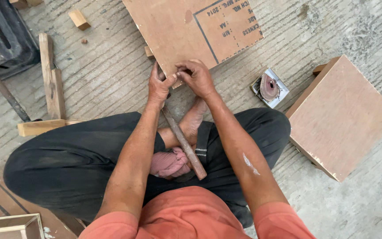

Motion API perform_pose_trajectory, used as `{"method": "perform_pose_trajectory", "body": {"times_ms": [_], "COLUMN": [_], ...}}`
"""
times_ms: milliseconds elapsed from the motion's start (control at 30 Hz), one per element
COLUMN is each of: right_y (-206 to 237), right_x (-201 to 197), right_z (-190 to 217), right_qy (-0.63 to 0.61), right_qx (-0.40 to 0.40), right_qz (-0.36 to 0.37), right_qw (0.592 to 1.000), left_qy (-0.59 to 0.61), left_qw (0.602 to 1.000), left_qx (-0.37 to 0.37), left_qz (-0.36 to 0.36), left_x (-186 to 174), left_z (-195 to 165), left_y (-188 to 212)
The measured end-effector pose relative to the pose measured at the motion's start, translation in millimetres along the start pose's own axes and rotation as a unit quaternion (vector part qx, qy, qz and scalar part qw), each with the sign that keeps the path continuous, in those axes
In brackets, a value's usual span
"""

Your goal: The person assembles a small wooden box by attaching small wooden blocks to the corners of a plywood frame using nails and a hammer. The person sits on the floor, positions the blocks, and hammers nails to secure them.

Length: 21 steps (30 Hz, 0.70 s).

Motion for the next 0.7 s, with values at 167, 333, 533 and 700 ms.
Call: {"method": "perform_pose_trajectory", "body": {"times_ms": [167,333,533,700], "right_y": [-0.9,-1.4,-1.1,0.2], "right_x": [2.5,4.9,6.4,9.0], "right_z": [-6.0,-10.1,-10.4,-9.5], "right_qy": [0.003,0.019,0.044,0.055], "right_qx": [0.010,0.010,0.007,-0.015], "right_qz": [-0.021,-0.025,-0.026,-0.012], "right_qw": [1.000,0.999,0.999,0.998], "left_qy": [0.013,0.012,-0.010,0.001], "left_qw": [1.000,1.000,1.000,1.000], "left_qx": [0.001,0.006,-0.014,0.006], "left_qz": [0.006,0.012,0.008,0.006], "left_x": [-2.5,-4.1,-7.0,-6.1], "left_z": [-0.1,-0.6,4.9,2.6], "left_y": [0.2,1.1,2.9,3.5]}}
Point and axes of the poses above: each hand's wrist, its own y-axis away from the middle knuckle, its own x-axis out of the palm, z = x × y, the point moved 10 cm from there along -y, towards the middle knuckle, and after that the axes turned 12 degrees about z, right-handed, at the moved point
